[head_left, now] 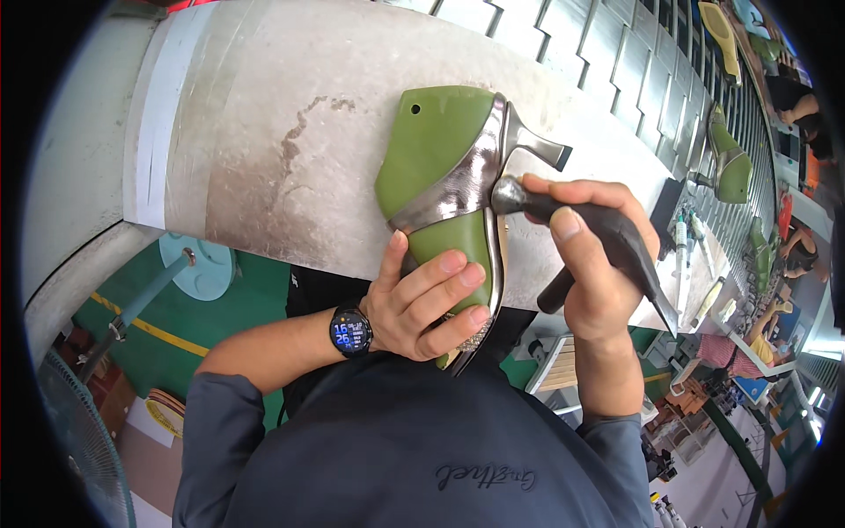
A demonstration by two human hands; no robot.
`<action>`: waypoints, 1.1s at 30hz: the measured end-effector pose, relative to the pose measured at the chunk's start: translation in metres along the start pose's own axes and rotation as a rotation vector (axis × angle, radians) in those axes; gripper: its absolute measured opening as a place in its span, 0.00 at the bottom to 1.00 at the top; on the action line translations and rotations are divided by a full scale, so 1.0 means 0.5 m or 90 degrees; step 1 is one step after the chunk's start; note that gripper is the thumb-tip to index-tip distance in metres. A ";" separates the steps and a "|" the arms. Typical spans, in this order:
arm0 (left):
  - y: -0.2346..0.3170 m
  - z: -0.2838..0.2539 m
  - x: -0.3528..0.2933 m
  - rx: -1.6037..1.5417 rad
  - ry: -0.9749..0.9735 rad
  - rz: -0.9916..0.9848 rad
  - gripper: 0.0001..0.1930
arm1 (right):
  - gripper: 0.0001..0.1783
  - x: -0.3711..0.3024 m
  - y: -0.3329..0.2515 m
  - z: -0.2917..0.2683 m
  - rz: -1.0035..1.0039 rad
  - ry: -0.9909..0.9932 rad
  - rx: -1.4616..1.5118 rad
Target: The person assembles high-heeled shoes by pressing soles onto shoe lasts by hand, then securing them by tapping along the edges with a hammer.
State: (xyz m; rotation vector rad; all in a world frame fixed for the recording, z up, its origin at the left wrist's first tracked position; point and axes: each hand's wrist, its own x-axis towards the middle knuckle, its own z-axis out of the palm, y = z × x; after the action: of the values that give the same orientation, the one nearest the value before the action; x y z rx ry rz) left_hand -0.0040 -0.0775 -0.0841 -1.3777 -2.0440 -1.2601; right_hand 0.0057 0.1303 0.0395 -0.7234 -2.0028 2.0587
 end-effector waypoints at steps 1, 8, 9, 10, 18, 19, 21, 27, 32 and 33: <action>0.000 -0.002 0.000 0.002 -0.002 -0.002 0.21 | 0.11 0.010 -0.004 0.002 -0.021 -0.013 -0.042; -0.010 -0.010 0.004 0.017 0.010 -0.006 0.21 | 0.11 0.080 -0.061 -0.006 0.025 -0.183 -0.208; -0.011 -0.012 0.007 0.016 0.004 0.003 0.20 | 0.11 0.082 -0.062 -0.011 0.018 -0.180 -0.207; -0.011 -0.013 0.011 0.017 0.006 0.011 0.20 | 0.11 0.082 -0.060 -0.017 0.020 -0.190 -0.230; 0.011 0.003 0.029 0.008 0.011 0.012 0.20 | 0.14 0.001 -0.039 -0.068 0.136 -0.170 -0.078; 0.012 0.004 0.031 0.007 0.020 0.008 0.20 | 0.14 -0.023 -0.046 -0.065 0.149 -0.141 -0.065; 0.007 0.004 0.030 0.019 0.016 0.013 0.22 | 0.14 -0.084 -0.053 -0.073 0.070 -0.107 -0.078; -0.001 0.002 0.028 0.033 -0.008 0.050 0.40 | 0.24 -0.246 -0.055 -0.036 -0.344 0.179 0.102; -0.012 0.009 0.027 0.044 0.016 0.059 0.41 | 0.10 -0.177 0.004 -0.027 -0.081 -0.016 0.016; -0.010 0.009 0.040 0.036 0.004 0.056 0.41 | 0.10 -0.158 0.012 -0.028 -0.106 0.033 -0.028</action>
State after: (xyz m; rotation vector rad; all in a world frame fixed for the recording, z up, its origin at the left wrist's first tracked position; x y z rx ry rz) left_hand -0.0168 -0.0637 -0.0748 -1.4189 -1.9769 -1.1602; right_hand 0.0815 0.1065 0.0509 -0.5894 -2.0124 1.8881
